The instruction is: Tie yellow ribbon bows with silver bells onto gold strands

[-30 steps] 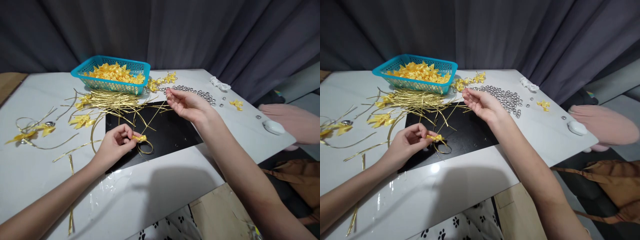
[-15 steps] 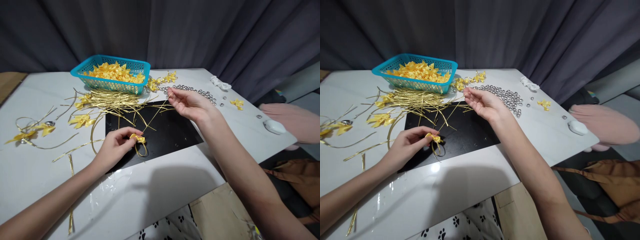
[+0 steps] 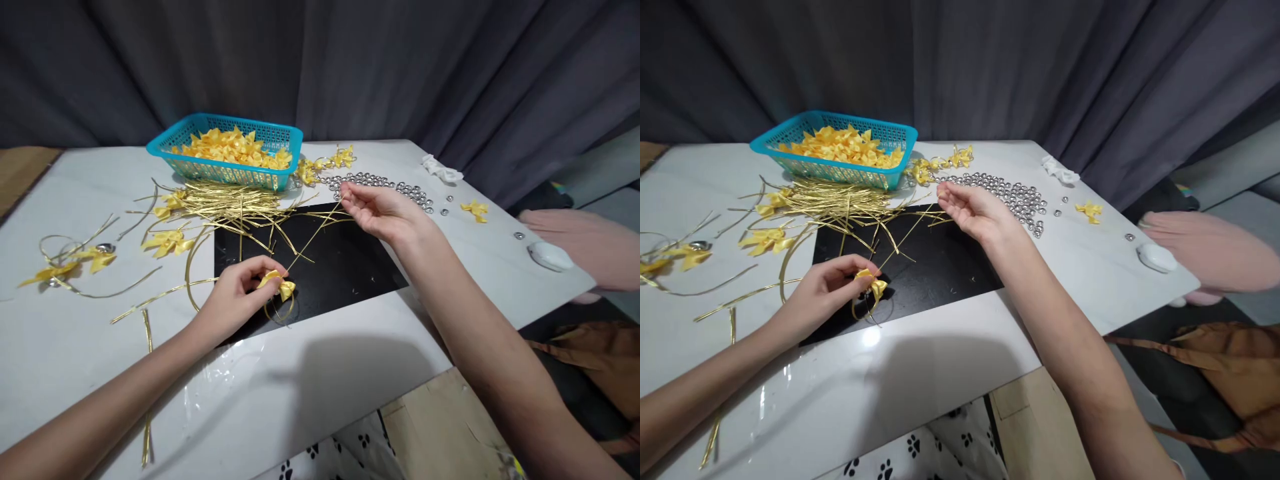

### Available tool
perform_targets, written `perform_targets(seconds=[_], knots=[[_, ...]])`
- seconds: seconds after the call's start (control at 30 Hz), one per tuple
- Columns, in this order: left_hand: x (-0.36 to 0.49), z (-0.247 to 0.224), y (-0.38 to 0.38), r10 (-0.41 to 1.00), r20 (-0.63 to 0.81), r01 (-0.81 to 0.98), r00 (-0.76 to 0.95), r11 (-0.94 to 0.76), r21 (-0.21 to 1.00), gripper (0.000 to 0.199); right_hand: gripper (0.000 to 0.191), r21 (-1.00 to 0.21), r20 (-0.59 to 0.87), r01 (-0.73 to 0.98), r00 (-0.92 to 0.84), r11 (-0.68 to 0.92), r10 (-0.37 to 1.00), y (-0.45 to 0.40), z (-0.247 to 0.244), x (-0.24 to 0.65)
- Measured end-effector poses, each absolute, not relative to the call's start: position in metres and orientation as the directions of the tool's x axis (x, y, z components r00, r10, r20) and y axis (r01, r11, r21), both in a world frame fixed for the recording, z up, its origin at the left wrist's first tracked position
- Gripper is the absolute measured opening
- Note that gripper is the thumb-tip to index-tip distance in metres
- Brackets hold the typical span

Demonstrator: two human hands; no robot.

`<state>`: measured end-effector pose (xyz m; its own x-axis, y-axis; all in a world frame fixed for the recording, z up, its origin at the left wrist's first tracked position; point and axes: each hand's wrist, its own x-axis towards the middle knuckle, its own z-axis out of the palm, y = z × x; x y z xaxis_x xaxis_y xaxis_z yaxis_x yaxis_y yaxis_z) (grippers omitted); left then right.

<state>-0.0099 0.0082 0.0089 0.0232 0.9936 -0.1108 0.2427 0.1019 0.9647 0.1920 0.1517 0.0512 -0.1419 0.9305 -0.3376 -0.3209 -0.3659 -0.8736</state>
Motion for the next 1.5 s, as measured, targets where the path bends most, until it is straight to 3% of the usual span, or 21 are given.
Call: perform_targets(seconds=[0.17, 0.33, 0.6, 0.77, 0.93, 1.03, 1.27, 1.4, 1.5], knots=[[-0.009, 0.011, 0.008, 0.991, -0.134, 0.238, 0.005, 0.129, 0.963, 0.02, 0.015, -0.824, -0.39, -0.385, -0.148, -0.416, 0.909, 0.147, 0.057, 0.19], [-0.009, 0.01, 0.01, 0.986, -0.146, 0.109, -0.076, 0.153, 0.982, 0.028, 0.014, -0.783, -0.425, -0.391, -0.232, -0.484, 0.875, 0.136, 0.068, 0.186], [-0.011, 0.003, 0.015, 0.973, -0.121, 0.088, -0.196, 0.14, 0.986, 0.027, 0.02, -0.811, -0.243, -0.456, -0.305, -0.365, 0.921, 0.115, 0.086, 0.182], [-0.007, 0.006, 0.015, 0.978, -0.108, 0.057, -0.177, 0.12, 0.991, 0.032, 0.013, -0.87, -0.242, -0.28, -0.474, -0.406, 0.846, 0.097, 0.067, 0.164], [-0.008, 0.006, 0.015, 0.983, -0.092, 0.068, -0.161, 0.104, 0.992, 0.033, 0.015, -0.893, -0.381, -0.024, -0.489, -0.448, 0.785, 0.083, 0.045, 0.142], [-0.009, 0.005, 0.015, 0.985, -0.108, 0.039, -0.138, 0.115, 0.993, 0.033, 0.012, -0.895, -0.399, 0.04, -0.518, -0.444, 0.757, 0.077, 0.037, 0.136], [-0.01, 0.003, 0.015, 0.991, -0.049, -0.098, -0.122, 0.038, 0.994, 0.035, 0.008, -0.91, -0.349, -0.049, -0.447, -0.412, 0.824, 0.094, 0.043, 0.15], [-0.012, 0.003, 0.016, 0.994, -0.053, -0.031, -0.093, 0.05, 0.998, 0.023, 0.007, -0.92, -0.247, -0.227, -0.3, -0.32, 0.921, 0.113, 0.059, 0.169], [-0.011, 0.005, 0.015, 0.988, -0.1, 0.013, -0.115, 0.102, 0.995, 0.025, 0.012, -0.899, -0.269, -0.288, -0.229, -0.329, 0.936, 0.12, 0.07, 0.179]])
